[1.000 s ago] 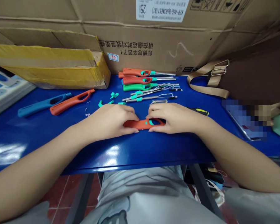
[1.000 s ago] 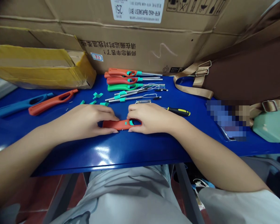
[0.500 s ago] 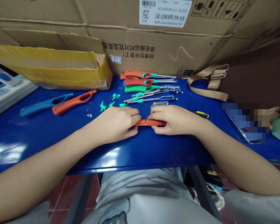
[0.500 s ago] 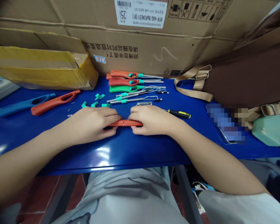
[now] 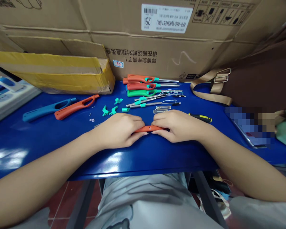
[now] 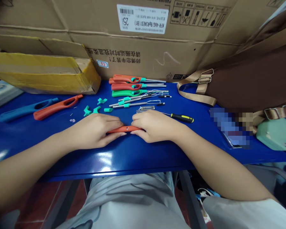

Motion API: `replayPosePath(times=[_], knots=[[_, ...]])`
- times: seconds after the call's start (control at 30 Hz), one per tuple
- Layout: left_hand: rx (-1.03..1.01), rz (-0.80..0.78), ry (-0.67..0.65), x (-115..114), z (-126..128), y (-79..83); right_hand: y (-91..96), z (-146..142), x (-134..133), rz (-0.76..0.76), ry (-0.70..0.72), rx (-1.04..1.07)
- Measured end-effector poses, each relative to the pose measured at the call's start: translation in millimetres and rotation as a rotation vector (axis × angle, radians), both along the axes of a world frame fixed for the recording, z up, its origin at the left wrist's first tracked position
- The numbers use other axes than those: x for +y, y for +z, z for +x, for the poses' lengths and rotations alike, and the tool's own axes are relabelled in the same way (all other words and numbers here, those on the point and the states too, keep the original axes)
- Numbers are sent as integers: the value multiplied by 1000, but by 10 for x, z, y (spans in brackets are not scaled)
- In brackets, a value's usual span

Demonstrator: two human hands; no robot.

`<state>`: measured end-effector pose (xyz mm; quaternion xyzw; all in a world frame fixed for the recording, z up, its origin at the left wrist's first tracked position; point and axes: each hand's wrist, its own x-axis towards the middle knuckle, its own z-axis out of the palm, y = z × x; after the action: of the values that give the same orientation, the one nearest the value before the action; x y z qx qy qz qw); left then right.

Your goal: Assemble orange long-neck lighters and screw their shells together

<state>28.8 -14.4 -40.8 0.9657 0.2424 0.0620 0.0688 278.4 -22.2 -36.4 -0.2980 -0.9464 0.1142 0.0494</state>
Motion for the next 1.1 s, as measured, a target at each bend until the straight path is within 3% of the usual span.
replayPosePath(times=[0.2, 0.47, 0.7, 0.77, 0.87, 1.0, 1.1], knots=[[0, -38, 29, 33, -16, 18, 48, 39, 46, -63, -10, 38], [25, 37, 90, 78, -65, 56, 128, 137, 104, -50, -160, -106], [-61, -86, 106, 89, -45, 64, 157, 139, 92, -41, -158, -114], [-160, -218, 126, 87, -25, 68, 167, 142, 91, -2, -186, -111], [-348, -566, 210, 78, 16, 65, 169, 128, 82, 37, -226, -90], [-595, -1116, 404, 76, 66, 48, 138, 88, 53, 36, -178, -15], [-740, -1363, 459, 82, 87, 39, 90, 59, 28, 79, -125, 43]])
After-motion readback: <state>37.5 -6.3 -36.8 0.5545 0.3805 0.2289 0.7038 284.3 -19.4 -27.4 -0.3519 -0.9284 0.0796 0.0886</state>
